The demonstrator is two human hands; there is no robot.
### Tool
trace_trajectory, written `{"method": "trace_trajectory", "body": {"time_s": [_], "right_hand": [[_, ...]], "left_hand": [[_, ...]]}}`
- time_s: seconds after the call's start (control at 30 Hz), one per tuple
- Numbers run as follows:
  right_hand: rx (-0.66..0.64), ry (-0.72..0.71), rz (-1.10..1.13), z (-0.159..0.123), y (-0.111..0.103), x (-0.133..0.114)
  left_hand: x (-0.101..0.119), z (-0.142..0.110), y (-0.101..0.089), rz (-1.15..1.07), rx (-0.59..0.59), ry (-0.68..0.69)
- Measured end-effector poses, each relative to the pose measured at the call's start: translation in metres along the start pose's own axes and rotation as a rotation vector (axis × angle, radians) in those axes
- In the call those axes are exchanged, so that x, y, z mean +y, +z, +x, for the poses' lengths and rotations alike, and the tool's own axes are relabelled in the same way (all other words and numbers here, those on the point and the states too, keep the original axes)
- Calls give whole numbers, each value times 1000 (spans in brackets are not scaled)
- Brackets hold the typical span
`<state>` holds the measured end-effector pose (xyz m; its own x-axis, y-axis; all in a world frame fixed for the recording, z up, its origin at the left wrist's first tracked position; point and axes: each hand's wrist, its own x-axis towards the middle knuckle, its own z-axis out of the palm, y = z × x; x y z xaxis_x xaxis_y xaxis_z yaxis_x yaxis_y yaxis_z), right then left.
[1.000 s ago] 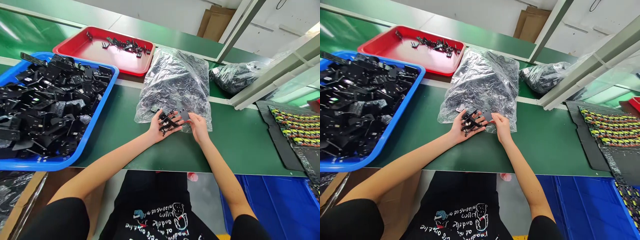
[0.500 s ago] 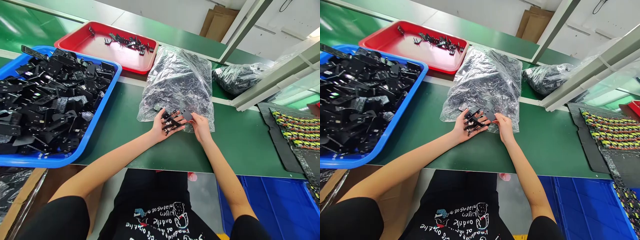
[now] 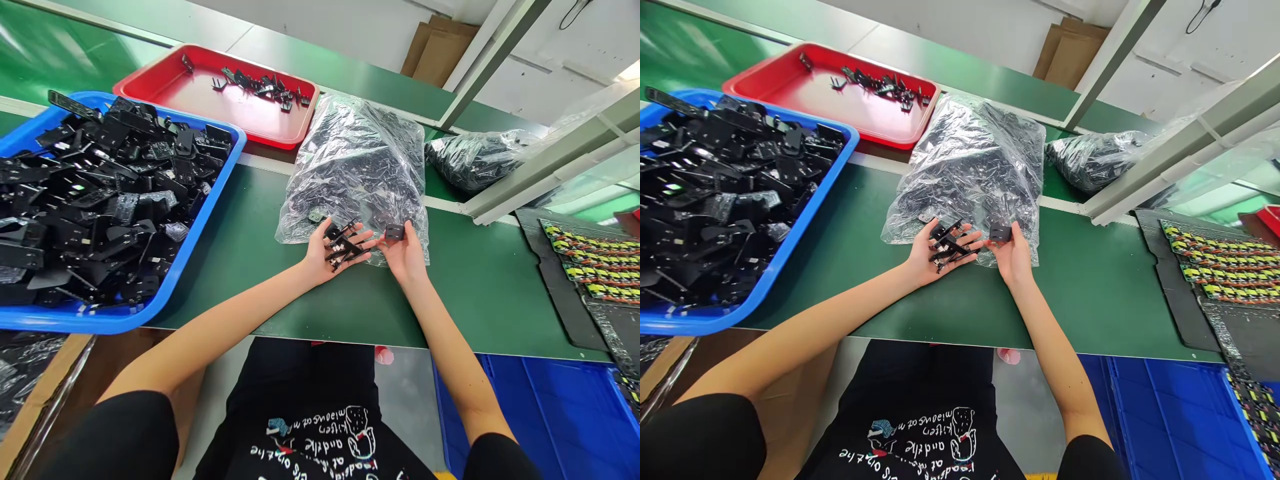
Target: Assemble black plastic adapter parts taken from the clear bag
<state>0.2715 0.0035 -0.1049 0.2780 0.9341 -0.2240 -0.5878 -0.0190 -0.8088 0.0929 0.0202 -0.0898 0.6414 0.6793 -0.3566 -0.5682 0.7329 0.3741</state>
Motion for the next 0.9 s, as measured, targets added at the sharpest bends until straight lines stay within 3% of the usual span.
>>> {"method": "trace_trajectory", "body": {"time_s": [0.13, 0.27, 0.43, 0.6, 0.9], "right_hand": [[38, 102, 60, -1, -1, -4], [-99, 88, -1, -6, -1, -7], [-229, -250, -601, -21, 5, -4], [-409, -444, -1107, -27, 11, 4], [-314, -444, -1042, -28, 11, 5]], "left_hand": [[0, 0, 1, 3, 0, 2], [-1, 1, 0, 3, 16, 13], [-2, 3, -1, -16, 46, 3], [0, 5, -3, -10, 42, -7], [2, 7, -2, 33, 42, -72]]}}
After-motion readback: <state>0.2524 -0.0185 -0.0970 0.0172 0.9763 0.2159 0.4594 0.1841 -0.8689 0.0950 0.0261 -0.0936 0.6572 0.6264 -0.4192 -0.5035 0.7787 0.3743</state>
